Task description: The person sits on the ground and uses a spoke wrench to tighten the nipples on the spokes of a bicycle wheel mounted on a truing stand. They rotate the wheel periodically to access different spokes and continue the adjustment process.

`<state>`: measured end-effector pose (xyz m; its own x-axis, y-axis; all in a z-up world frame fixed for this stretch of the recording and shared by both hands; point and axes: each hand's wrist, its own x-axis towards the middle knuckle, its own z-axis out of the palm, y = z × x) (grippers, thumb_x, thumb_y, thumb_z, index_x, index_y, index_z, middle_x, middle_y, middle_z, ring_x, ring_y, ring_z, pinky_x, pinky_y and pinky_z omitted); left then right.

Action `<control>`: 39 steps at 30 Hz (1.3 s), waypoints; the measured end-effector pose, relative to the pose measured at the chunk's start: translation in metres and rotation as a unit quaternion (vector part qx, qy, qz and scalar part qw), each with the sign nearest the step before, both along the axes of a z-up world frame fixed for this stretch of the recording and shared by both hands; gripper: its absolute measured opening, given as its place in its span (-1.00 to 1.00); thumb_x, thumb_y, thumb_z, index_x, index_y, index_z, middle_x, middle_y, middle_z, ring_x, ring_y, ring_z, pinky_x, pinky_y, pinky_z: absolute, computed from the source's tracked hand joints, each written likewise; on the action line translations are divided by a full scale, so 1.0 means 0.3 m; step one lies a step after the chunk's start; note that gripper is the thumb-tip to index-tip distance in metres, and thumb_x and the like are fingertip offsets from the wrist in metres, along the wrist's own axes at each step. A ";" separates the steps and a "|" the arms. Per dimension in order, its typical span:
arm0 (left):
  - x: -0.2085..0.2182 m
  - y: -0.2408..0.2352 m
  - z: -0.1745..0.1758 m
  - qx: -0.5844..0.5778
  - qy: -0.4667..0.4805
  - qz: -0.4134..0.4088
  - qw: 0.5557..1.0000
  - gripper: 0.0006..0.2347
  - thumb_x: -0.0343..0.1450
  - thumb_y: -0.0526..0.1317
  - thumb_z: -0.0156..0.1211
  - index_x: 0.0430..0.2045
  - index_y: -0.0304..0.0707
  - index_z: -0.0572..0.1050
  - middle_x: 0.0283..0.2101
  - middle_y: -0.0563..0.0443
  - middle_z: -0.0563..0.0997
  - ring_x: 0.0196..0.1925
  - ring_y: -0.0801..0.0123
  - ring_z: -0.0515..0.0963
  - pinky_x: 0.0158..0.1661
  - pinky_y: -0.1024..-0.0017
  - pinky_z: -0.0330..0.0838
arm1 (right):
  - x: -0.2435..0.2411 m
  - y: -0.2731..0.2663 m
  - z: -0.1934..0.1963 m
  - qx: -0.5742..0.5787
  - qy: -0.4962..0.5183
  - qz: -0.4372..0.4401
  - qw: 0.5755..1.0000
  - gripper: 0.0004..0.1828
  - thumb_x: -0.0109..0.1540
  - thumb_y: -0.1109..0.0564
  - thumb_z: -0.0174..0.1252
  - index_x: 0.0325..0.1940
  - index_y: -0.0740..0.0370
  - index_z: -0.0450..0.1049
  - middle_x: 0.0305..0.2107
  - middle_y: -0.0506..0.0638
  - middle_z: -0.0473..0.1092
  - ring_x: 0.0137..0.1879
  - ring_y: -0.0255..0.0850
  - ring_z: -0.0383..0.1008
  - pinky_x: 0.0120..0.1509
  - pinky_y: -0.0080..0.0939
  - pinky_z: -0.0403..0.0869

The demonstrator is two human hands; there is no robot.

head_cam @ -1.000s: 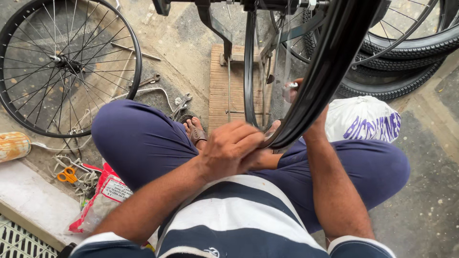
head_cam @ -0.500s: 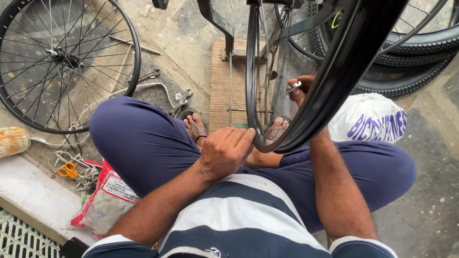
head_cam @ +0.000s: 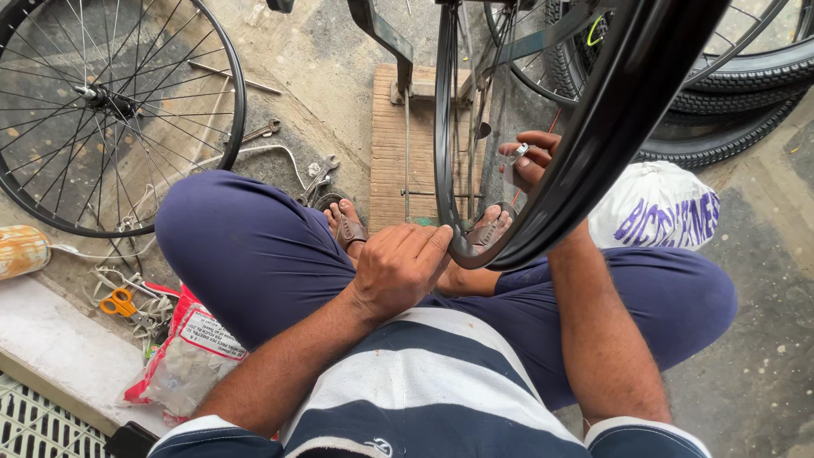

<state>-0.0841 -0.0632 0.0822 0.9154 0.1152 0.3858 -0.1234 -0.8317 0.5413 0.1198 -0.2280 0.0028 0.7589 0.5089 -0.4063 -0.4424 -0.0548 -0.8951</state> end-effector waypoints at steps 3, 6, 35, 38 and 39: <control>0.002 0.001 0.008 -0.004 -0.004 0.002 1.000 -0.74 0.33 -0.30 0.38 -0.18 -0.50 0.55 -0.30 -0.14 0.64 -0.26 0.18 0.68 -0.24 0.30 0.54 | 0.004 -0.001 0.031 0.061 0.057 -0.001 0.997 -0.62 0.27 0.19 0.25 0.16 0.29 0.43 -0.05 0.20 0.54 -0.09 -0.15 0.60 0.08 -0.16 0.62; -0.001 0.000 0.010 -0.005 -0.006 0.005 1.000 -0.74 0.33 -0.30 0.39 -0.18 -0.50 0.55 -0.31 -0.14 0.64 -0.27 0.18 0.68 -0.25 0.30 0.54 | 0.010 -0.015 0.041 0.225 0.107 0.028 0.968 -0.60 0.31 0.00 0.19 0.15 0.27 0.45 -0.08 0.18 0.54 -0.10 -0.14 0.60 0.03 -0.17 0.61; 0.038 0.044 0.188 -0.147 -0.094 -0.023 0.984 -0.65 0.43 -0.03 0.43 -0.23 -0.41 0.55 -0.42 -0.04 0.62 -0.37 0.27 0.63 -0.35 0.32 0.48 | -0.016 -0.004 -0.079 -0.346 0.026 0.271 0.898 -0.34 0.31 -0.43 -0.03 -0.07 0.22 0.55 -0.47 -0.12 0.42 -0.33 -0.39 0.42 -0.31 -0.33 0.44; 0.035 0.012 0.105 -0.099 -0.107 -0.033 0.989 -0.71 0.44 -0.08 0.40 -0.22 -0.36 0.53 -0.35 -0.06 0.62 -0.28 0.24 0.64 -0.23 0.31 0.54 | -0.005 0.004 -0.114 -0.247 0.105 0.236 0.934 -0.43 0.30 -0.33 0.14 -0.03 0.24 0.51 -0.40 -0.15 0.40 -0.32 -0.35 0.38 -0.28 -0.31 0.43; 0.031 0.013 0.063 -0.065 -0.049 -0.033 0.996 -0.76 0.42 -0.14 0.39 -0.24 -0.33 0.53 -0.35 -0.04 0.62 -0.27 0.25 0.64 -0.23 0.31 0.53 | -0.009 0.000 -0.110 -0.278 0.081 0.247 0.925 -0.47 0.31 -0.32 0.10 -0.03 0.19 0.51 -0.41 -0.15 0.41 -0.32 -0.37 0.39 -0.29 -0.32 0.44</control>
<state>-0.0747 -0.0593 0.1010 0.8814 0.1110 0.4590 -0.2323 -0.7444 0.6260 0.1172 -0.2281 -0.0301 0.3956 0.4559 -0.7973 -0.3656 -0.7182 -0.5921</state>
